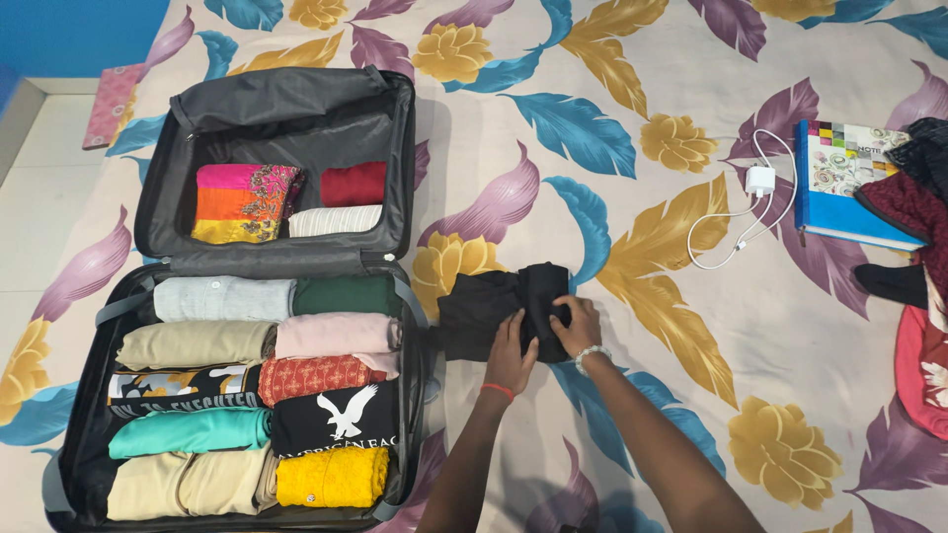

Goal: The person folds a pair of black leggings, a pair of dark blue jeans, and a red patterned top by hand, placing each folded item into an open suitcase on a bed.

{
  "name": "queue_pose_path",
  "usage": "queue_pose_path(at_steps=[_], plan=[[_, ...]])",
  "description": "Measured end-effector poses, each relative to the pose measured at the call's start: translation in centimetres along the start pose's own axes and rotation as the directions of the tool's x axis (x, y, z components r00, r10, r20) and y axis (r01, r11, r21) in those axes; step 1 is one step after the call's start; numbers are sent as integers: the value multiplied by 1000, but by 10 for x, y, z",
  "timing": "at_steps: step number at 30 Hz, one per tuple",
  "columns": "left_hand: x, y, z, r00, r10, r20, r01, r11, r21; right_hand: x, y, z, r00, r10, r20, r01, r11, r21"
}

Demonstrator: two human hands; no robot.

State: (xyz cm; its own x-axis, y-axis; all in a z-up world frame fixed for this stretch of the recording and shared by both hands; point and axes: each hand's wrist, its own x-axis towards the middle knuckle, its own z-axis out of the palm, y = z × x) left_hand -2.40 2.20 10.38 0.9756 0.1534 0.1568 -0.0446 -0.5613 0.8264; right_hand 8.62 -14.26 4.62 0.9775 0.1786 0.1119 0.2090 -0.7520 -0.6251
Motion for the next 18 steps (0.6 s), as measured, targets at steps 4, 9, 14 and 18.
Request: queue_pose_path(at_steps=[4, 9, 14, 18], plan=[[3, 25, -22, 988, 155, -19, -152, 982, 108, 5, 17, 9, 915, 344, 210, -402, 818, 411], [5, 15, -13, 996, -54, -67, 62, 992, 114, 15, 5, -13, 665, 443, 602, -706, 635, 313], [9, -10, -3, 955, -278, -105, 283, 958, 36, 9, -44, -15, 910, 247, 334, -345, 897, 276], [29, -44, -1, 915, -396, -76, 394, 918, -43, -2, -92, -24, 978, 53, 204, -81, 988, 130]])
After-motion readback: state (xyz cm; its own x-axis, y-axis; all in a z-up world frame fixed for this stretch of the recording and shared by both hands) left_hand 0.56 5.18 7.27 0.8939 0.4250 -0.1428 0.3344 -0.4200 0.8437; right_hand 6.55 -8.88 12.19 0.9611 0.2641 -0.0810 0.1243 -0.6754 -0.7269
